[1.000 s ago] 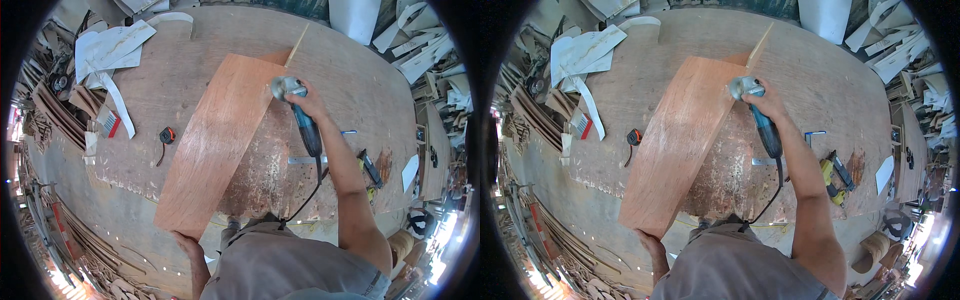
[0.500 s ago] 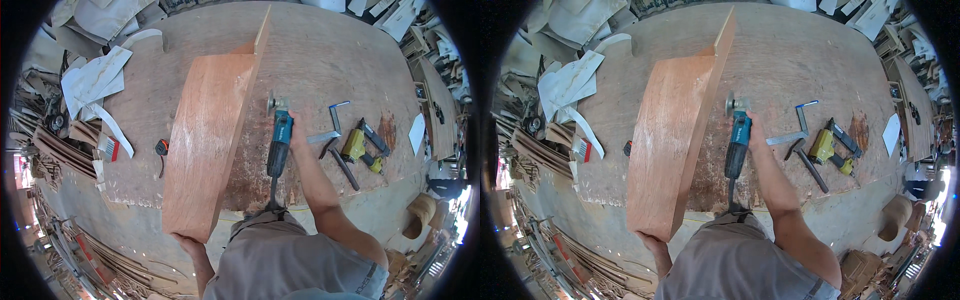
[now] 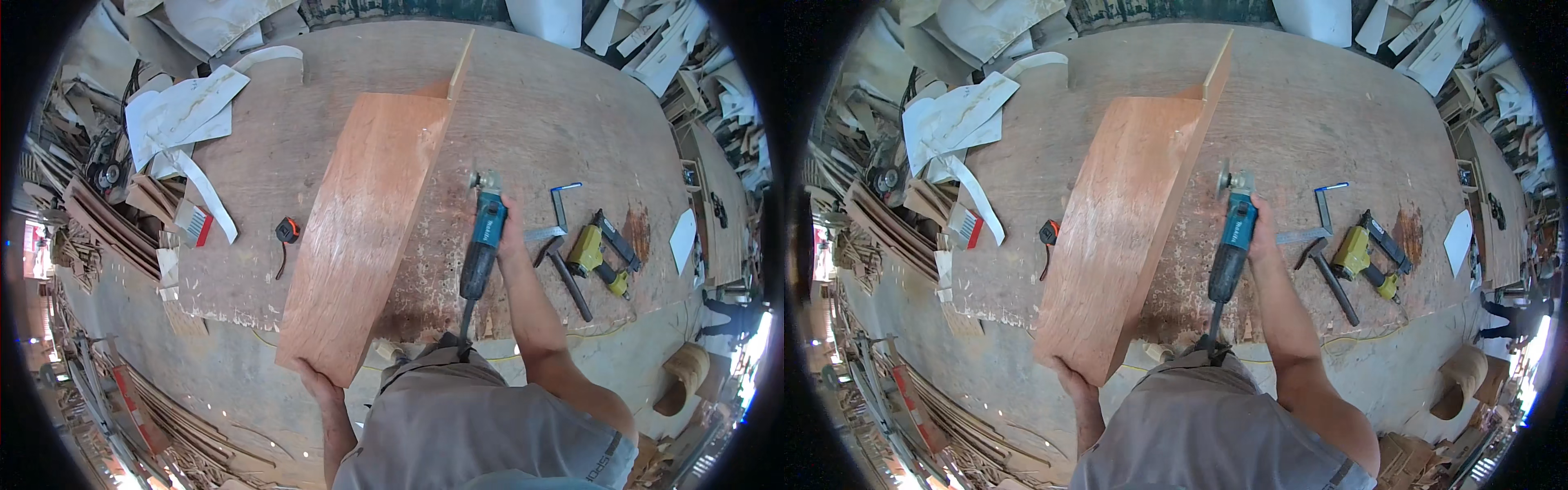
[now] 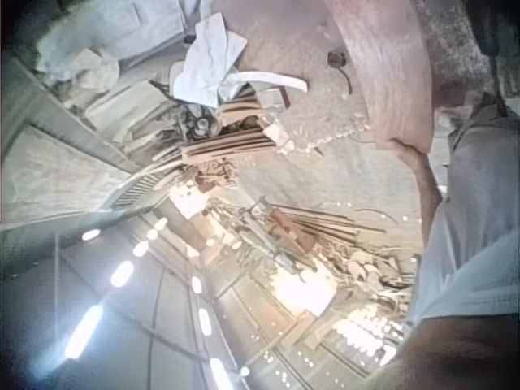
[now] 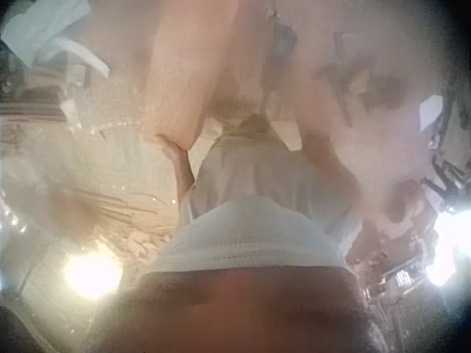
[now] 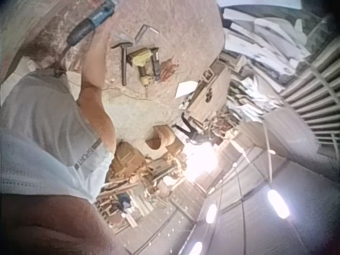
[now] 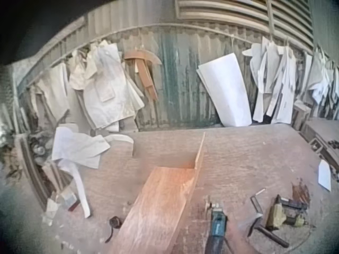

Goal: The person uses an angle grinder to sand the edges of a curved wooden board on a workbench. They reposition the board multiple times to access different edges and continue sanding until the clip ends.

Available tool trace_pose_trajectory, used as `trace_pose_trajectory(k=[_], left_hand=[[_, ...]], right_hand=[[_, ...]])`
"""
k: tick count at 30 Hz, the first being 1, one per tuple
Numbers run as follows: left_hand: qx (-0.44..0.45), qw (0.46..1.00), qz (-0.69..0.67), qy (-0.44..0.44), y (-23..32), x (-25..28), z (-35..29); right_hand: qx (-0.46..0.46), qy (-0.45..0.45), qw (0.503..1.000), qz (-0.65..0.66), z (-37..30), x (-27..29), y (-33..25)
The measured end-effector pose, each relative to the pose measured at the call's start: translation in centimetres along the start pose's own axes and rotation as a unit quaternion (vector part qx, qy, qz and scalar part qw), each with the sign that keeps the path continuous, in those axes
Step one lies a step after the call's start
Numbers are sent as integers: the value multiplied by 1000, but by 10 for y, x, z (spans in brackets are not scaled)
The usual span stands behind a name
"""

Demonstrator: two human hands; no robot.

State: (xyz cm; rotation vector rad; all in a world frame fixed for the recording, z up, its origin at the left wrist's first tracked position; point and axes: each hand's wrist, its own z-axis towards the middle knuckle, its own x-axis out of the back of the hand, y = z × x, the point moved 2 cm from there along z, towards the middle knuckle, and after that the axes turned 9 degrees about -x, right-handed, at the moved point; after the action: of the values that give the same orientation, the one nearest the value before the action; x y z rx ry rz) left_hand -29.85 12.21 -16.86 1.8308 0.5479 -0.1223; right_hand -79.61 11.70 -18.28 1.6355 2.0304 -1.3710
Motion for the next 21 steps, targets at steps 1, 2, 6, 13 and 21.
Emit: trace_pose_trajectory(k=[1, 2, 6, 13, 21], left_hand=[[-4, 1000, 12, -19, -2, 3, 3], [-8, 999, 24, -39, -4, 6, 5], [-6, 994, 24, -110, 3, 7, 3], [-159, 963, 105, -191, 12, 32, 0], [51, 958, -45, -278, -1, 95, -38]], right_hand=[[-5, -7, 1000, -6, -9, 1, -2], [-9, -13, 1000, -11, -18, 3, -4], [54, 31, 993, -96, -63, -16, -7], [237, 53, 832, -499, -154, -76, -40], [154, -168, 686, -691, -252, -231, 93]])
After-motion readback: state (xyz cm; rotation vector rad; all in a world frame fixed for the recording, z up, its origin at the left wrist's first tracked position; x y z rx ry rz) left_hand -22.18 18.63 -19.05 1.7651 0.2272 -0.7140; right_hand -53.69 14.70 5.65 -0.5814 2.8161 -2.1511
